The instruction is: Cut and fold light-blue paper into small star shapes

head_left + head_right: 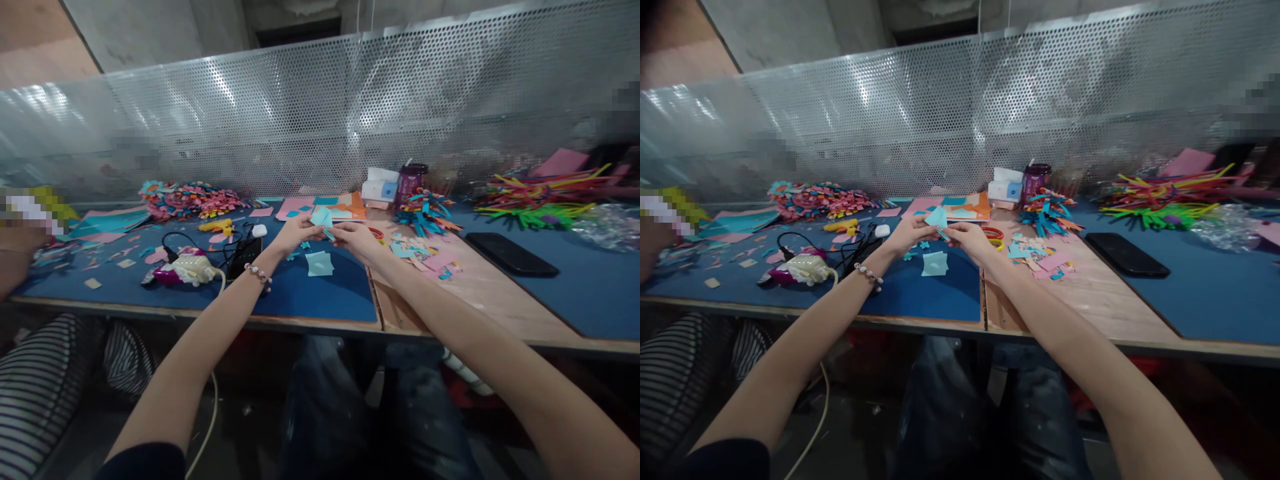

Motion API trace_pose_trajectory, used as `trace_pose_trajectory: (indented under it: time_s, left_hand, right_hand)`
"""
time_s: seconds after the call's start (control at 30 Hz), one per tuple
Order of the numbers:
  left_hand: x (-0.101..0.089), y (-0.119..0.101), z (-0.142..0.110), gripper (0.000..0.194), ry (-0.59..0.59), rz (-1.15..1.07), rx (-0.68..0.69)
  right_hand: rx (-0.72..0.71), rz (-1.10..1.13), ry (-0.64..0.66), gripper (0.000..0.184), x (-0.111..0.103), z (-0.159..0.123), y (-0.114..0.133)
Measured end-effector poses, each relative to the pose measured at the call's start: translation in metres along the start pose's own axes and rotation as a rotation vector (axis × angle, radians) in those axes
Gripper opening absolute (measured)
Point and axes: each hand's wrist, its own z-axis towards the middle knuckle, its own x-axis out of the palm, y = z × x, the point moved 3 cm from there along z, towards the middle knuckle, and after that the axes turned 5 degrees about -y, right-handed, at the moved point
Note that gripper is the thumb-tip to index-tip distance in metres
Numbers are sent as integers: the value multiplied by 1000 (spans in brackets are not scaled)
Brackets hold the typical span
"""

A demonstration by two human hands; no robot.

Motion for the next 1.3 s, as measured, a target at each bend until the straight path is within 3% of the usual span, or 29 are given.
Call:
trace_pose_trajectory:
  time_s: [0.73,1.3]
  left_hand:
    - [1,1,1,34,-42,-40,75]
    - [3,-2,0,37,-39,-8,73]
  right_hand:
    - [-206,-113,10,36,8,-2,1]
    - [-190,-176,-36,40,8,-4,3]
